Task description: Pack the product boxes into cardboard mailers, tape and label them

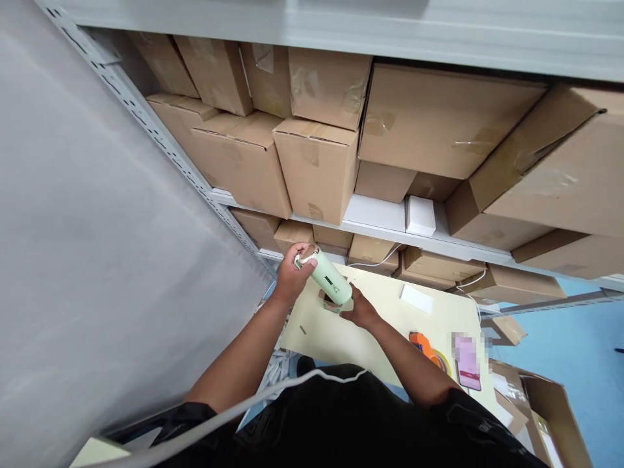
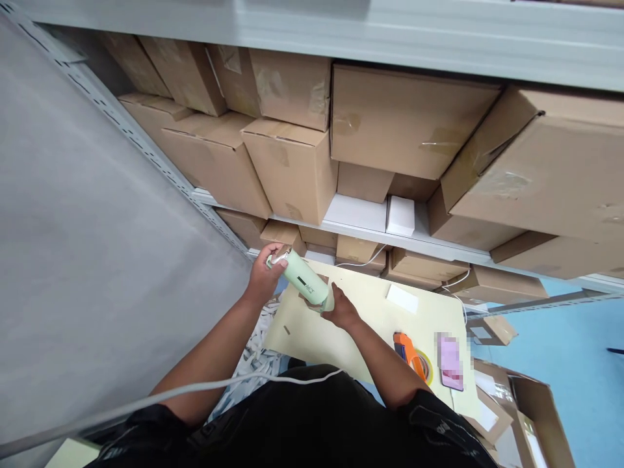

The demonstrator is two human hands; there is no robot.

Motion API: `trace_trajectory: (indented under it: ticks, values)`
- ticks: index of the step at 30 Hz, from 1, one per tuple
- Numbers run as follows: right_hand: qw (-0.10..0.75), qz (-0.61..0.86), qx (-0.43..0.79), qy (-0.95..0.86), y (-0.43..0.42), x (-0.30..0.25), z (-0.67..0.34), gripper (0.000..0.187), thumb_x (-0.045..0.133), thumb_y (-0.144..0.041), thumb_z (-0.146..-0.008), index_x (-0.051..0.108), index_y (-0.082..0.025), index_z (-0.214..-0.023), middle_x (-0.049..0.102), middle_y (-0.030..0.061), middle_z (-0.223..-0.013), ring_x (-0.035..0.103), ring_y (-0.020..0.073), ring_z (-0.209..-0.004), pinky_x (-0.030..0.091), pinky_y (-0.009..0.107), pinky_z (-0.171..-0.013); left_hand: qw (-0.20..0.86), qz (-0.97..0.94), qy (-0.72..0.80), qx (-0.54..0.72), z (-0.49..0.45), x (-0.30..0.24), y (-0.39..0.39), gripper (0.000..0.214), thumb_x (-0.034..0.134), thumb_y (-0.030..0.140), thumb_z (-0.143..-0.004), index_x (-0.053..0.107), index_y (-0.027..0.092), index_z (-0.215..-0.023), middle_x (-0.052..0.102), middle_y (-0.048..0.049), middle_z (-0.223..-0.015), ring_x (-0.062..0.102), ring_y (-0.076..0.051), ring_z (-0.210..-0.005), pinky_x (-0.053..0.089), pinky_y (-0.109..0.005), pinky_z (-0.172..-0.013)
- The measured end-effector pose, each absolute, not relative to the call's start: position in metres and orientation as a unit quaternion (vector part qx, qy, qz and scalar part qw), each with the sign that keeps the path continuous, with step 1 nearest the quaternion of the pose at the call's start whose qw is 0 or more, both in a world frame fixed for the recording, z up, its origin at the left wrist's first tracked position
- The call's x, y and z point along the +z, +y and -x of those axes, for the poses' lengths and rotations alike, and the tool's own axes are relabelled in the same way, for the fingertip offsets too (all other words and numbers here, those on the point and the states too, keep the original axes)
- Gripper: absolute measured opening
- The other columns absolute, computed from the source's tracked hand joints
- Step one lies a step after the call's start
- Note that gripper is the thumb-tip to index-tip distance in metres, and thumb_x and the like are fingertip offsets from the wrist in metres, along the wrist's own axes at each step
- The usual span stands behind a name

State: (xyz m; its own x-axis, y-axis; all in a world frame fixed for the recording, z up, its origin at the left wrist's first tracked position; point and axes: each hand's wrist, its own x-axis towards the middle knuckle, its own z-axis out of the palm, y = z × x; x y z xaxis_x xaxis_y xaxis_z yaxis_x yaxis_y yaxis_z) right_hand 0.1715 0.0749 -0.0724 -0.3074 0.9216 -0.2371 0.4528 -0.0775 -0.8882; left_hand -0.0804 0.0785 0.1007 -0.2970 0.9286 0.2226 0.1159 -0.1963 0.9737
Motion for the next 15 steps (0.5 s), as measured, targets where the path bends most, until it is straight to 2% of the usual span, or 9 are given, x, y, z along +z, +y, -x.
trace_trajectory:
  ticks: [2, 3, 5, 7, 9, 11, 13, 15]
  values:
    - [0.239, 0.559, 0.493, -0.622, 0.069, -0.057, -0.187, 0.094, 0.088, -0.034, -0.06, 0.055, -0.025, -0.147, 0.052, 0.0134, -0.155, 0.055, 0.0379, -0.134, 0.043, 0.053, -0.112, 0.379, -0.45, 0.531, 0.609, 0.081, 0.099, 0.076, 0.044, 0.076, 0.046, -0.076, 0.066, 0.02, -0.11, 0.068, -0.003, -0.1, 0.062, -0.019, -0.09, 0.048, -0.028, -0.083]
    - [0.259, 0.568, 0.497, -0.602, 0.065, -0.047, -0.195, 0.083, 0.085, -0.04, -0.065, 0.059, -0.025, -0.143, 0.053, 0.013, -0.153, 0.058, 0.0365, -0.131, 0.044, 0.053, -0.111, 0.408, -0.431, 0.525, 0.611, 0.081, 0.099, 0.076, 0.044, 0.076, 0.047, -0.077, 0.067, 0.02, -0.111, 0.068, -0.0026, -0.099, 0.061, -0.018, -0.086, 0.048, -0.028, -0.08]
    - [0.318, 0.572, 0.529, -0.539, 0.057, -0.022, -0.205, 0.057, 0.077, -0.051, -0.076, 0.068, -0.025, -0.127, 0.064, 0.0122, -0.14, 0.062, 0.0345, -0.123, 0.047, 0.053, -0.107, 0.469, -0.394, 0.503, 0.61, 0.078, 0.099, 0.076, 0.047, 0.076, 0.049, -0.077, 0.067, 0.02, -0.112, 0.068, -0.0025, -0.097, 0.061, -0.017, -0.081, 0.048, -0.026, -0.073]
    - [0.358, 0.517, 0.619, -0.47, 0.048, 0.006, -0.204, 0.048, 0.07, -0.06, -0.085, 0.072, -0.024, -0.116, 0.071, 0.0119, -0.127, 0.066, 0.0325, -0.116, 0.049, 0.051, -0.104, 0.521, -0.364, 0.476, 0.608, 0.071, 0.102, 0.077, 0.05, 0.077, 0.051, -0.077, 0.067, 0.019, -0.115, 0.069, -0.0035, -0.098, 0.061, -0.017, -0.079, 0.049, -0.026, -0.069]
    - [0.362, 0.4, 0.733, -0.414, 0.039, 0.033, -0.192, 0.054, 0.063, -0.068, -0.087, 0.071, -0.023, -0.115, 0.073, 0.0127, -0.121, 0.068, 0.0317, -0.11, 0.052, 0.051, -0.099, 0.559, -0.346, 0.451, 0.604, 0.06, 0.108, 0.078, 0.053, 0.078, 0.052, -0.077, 0.067, 0.018, -0.116, 0.07, -0.0047, -0.1, 0.063, -0.017, -0.081, 0.051, -0.026, -0.069]
    - [0.327, 0.283, 0.819, -0.376, 0.03, 0.057, -0.175, 0.067, 0.06, -0.075, -0.085, 0.067, -0.021, -0.125, 0.072, 0.0151, -0.124, 0.07, 0.0327, -0.104, 0.054, 0.052, -0.093, 0.584, -0.342, 0.427, 0.6, 0.048, 0.114, 0.079, 0.057, 0.08, 0.054, -0.078, 0.066, 0.018, -0.119, 0.071, -0.0058, -0.103, 0.064, -0.018, -0.084, 0.052, -0.027, -0.072]
    - [0.328, 0.229, 0.843, -0.36, 0.022, 0.075, -0.158, 0.074, 0.065, -0.073, -0.081, 0.062, -0.02, -0.133, 0.071, 0.0166, -0.125, 0.07, 0.0328, -0.099, 0.056, 0.051, -0.087, 0.594, -0.341, 0.402, 0.608, 0.038, 0.118, 0.077, 0.065, 0.079, 0.059, -0.08, 0.062, 0.019, -0.128, 0.072, -0.0076, -0.11, 0.066, -0.02, -0.09, 0.053, -0.029, -0.076]
    - [0.367, 0.237, 0.824, -0.361, 0.013, 0.086, -0.147, 0.073, 0.071, -0.067, -0.079, 0.059, -0.02, -0.134, 0.07, 0.0163, -0.124, 0.069, 0.0328, -0.099, 0.057, 0.047, -0.08, 0.597, -0.332, 0.373, 0.628, 0.033, 0.118, 0.072, 0.075, 0.073, 0.069, -0.082, 0.055, 0.022, -0.138, 0.07, -0.0101, -0.122, 0.067, -0.022, -0.099, 0.054, -0.032, -0.08]
